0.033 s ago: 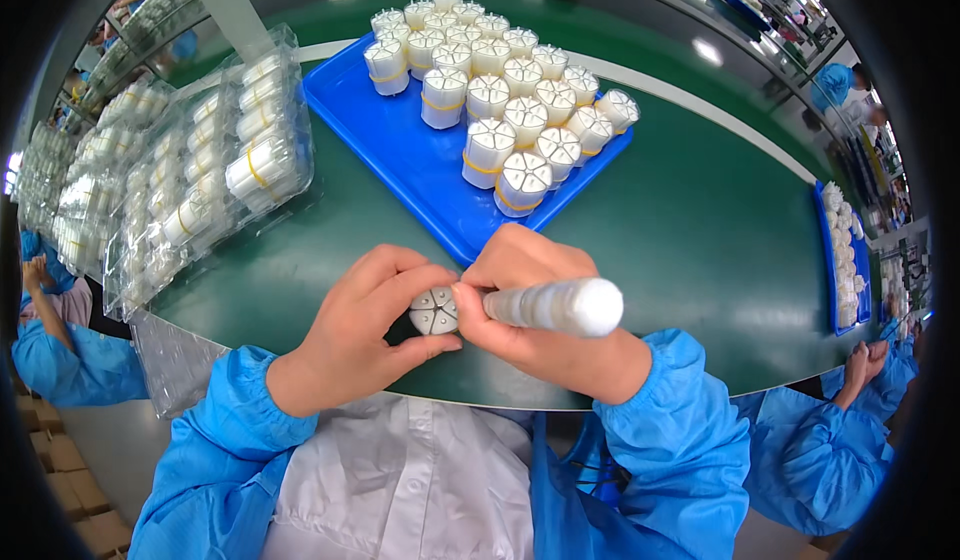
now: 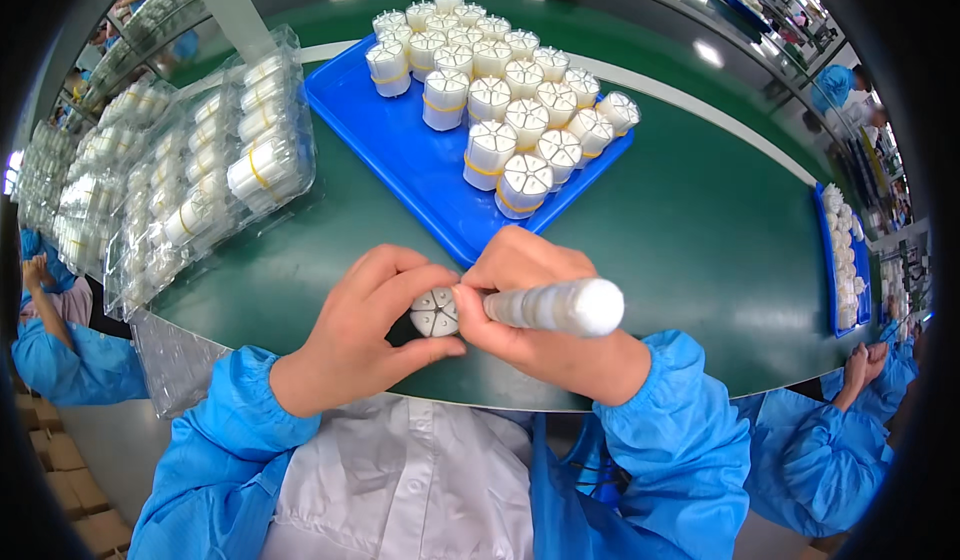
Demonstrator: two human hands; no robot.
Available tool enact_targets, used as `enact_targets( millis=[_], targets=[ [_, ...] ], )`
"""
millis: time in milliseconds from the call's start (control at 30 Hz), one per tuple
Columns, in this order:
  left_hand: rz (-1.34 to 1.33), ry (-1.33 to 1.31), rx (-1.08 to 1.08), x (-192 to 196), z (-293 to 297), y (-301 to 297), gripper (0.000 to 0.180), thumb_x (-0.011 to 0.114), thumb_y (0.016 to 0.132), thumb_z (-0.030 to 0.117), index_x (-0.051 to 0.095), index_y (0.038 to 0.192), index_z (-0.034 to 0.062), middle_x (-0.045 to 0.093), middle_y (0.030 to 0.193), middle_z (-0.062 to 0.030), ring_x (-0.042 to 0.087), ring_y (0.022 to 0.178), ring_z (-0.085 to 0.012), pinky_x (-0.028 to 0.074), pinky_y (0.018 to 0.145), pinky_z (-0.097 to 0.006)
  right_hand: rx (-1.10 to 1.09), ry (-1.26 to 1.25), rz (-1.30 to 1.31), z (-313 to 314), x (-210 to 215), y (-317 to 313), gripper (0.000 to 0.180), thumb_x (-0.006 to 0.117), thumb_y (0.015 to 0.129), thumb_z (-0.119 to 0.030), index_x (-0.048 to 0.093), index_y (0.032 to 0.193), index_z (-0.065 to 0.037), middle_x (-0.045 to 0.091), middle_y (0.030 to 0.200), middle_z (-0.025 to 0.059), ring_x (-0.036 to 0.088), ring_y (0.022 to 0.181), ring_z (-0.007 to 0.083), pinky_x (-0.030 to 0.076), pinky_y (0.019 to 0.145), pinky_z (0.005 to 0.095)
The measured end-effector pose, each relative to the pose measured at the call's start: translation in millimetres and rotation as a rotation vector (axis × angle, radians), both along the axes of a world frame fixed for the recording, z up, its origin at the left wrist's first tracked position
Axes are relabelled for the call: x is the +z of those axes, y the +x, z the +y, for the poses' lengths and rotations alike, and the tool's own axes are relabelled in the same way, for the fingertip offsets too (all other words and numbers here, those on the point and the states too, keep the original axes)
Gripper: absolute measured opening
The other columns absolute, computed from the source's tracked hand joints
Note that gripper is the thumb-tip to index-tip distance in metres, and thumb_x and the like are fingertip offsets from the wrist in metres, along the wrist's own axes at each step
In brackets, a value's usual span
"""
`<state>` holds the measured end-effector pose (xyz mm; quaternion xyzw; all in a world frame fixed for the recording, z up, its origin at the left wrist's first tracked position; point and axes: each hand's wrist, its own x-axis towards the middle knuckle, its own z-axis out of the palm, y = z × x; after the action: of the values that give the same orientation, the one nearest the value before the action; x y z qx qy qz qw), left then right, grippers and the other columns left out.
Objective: The person assembles small white candles by inserting a cylindrical tool into the top of each candle to secure the wick. They pick up candles from a blue tray, perform the insertion, and place the finished items into clear plastic packaging on the table.
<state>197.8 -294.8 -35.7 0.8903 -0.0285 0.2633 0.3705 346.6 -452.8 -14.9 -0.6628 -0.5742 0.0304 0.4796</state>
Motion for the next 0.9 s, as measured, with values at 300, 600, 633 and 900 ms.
enact_targets(
  millis=[300,600,633,900],
  targets=[
    [-0.013,-0.031,0.005,-2.9,-5.8,-0.2,0.058,0.090,0.072,0.009,0.063,0.122,0.0033,0.066,0.112,-0.0120,0.064,0.093,-0.0295,0.055,0.079,-0.038,-0.004,0.119,0.082,-2.0,0.8,13.6,0.009,0.074,0.084,0.002,0.067,0.081,-0.003,0.061,0.075,0.0057,0.059,0.066,0.0183,0.044,0.057,0.0338],
    [0.057,0.040,0.028,4.5,-10.8,0.8,0.061,0.089,0.070,0.008,0.063,0.125,0.0029,0.068,0.115,-0.0129,0.065,0.100,-0.0314,0.054,0.084,-0.042,0.017,0.009,0.096,-0.6,-3.2,5.9,0.009,0.077,0.086,-0.003,0.068,0.083,-0.001,0.063,0.076,0.0054,0.059,0.065,0.0191,0.044,0.056,0.0346],
    [0.104,0.045,0.057,9.9,-13.5,0.4,0.061,0.089,0.071,0.008,0.063,0.126,0.0029,0.068,0.116,-0.0134,0.065,0.101,-0.0318,0.053,0.083,-0.042,0.014,0.008,0.064,-0.4,-1.3,5.4,0.009,0.077,0.087,-0.004,0.068,0.083,-0.001,0.063,0.076,0.0056,0.059,0.065,0.0191,0.044,0.055,0.0346],
    [0.003,-0.022,0.013,-3.3,-11.0,3.6,0.068,0.086,0.073,0.005,0.057,0.134,0.0005,0.069,0.118,-0.0153,0.065,0.106,-0.0312,0.054,0.086,-0.040,0.008,0.108,0.121,-0.2,-4.1,12.8,0.008,0.076,0.086,-0.003,0.068,0.083,-0.002,0.063,0.077,0.0053,0.059,0.065,0.0191,0.045,0.057,0.0339]
  ],
)
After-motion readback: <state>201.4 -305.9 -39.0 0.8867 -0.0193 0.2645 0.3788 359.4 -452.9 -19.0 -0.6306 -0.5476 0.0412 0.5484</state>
